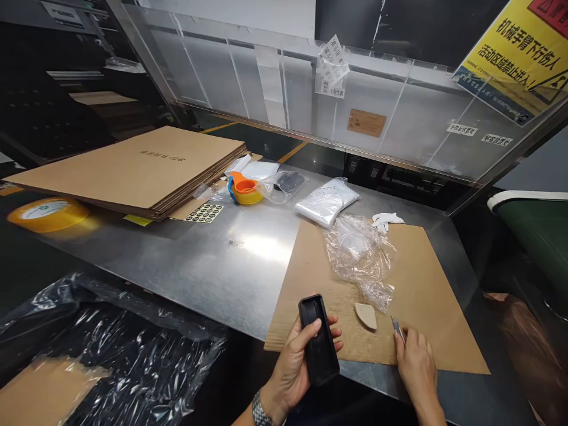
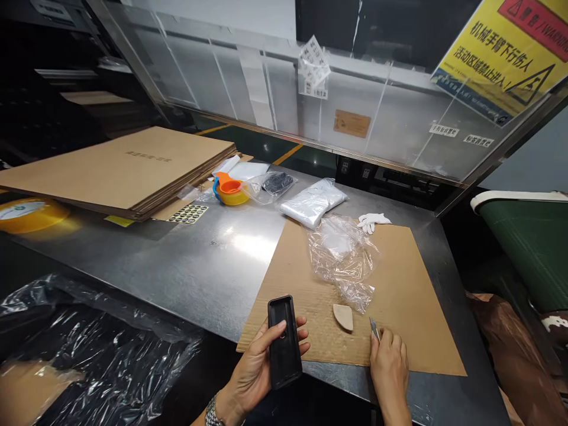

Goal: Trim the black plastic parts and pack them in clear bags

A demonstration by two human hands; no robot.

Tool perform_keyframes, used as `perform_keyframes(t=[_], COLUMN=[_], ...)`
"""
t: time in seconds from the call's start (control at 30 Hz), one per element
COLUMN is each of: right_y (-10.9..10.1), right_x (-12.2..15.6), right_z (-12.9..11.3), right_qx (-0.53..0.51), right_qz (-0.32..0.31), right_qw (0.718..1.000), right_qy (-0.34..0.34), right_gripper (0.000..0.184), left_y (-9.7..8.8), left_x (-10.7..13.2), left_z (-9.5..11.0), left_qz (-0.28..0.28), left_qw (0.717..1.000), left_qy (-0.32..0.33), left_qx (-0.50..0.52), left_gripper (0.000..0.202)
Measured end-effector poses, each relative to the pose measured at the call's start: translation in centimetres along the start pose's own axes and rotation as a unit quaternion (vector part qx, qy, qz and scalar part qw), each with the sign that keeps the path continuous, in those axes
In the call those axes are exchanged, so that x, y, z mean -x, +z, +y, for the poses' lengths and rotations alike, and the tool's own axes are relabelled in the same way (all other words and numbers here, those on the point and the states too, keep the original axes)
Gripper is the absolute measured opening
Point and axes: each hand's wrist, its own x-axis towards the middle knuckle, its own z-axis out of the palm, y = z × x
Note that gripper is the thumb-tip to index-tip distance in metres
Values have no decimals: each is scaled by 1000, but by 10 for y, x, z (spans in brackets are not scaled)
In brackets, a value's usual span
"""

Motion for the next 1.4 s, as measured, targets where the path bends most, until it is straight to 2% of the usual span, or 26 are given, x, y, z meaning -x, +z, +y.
perform_keyframes(t=[0.17, 0.27, 0.33, 0.43, 0.53, 0.63, 0.77, 0.9, 1.1, 1.4], right_y=[-1, -13, -26, -51, -72, -87, -99, -100, -94, -91], right_x=[11, 14, 18, 26, 34, 35, 28, 28, 37, 39], right_z=[13, 4, -15, -58, -100, -123, -132, -137, -144, -143], right_qx=[-24, -62, -145, -316, -373, -359, -315, -308, -216, -165], right_qz=[-21, -38, -78, -146, -184, -251, -328, -365, -336, -333], right_qw=[999, 995, 984, 934, 908, 898, 879, 867, 904, 911], right_qy=[41, 61, 74, 85, 51, -38, -145, -143, -151, -179], right_gripper=[59, 50, 40, 30, 28, 27, 28, 28, 29, 28], left_y=[4, 6, 8, 10, 11, 10, 14, 20, 23, 23], left_x=[2, 3, 4, 4, 1, -1, 0, 5, 8, 8], left_z=[-1, 3, 6, 8, 8, 9, 10, 11, 10, 8], left_qz=[-60, -69, -51, -24, -26, -39, -38, -18, -17, -32], left_qw=[995, 994, 995, 996, 997, 997, 998, 997, 991, 984], left_qy=[-32, -34, -42, -61, -45, -32, 10, 56, 124, 173], left_qx=[67, 79, 76, 55, 50, 51, 54, 46, 38, 25], left_gripper=[40, 42, 41, 50, 54, 55, 49, 48, 59, 56])
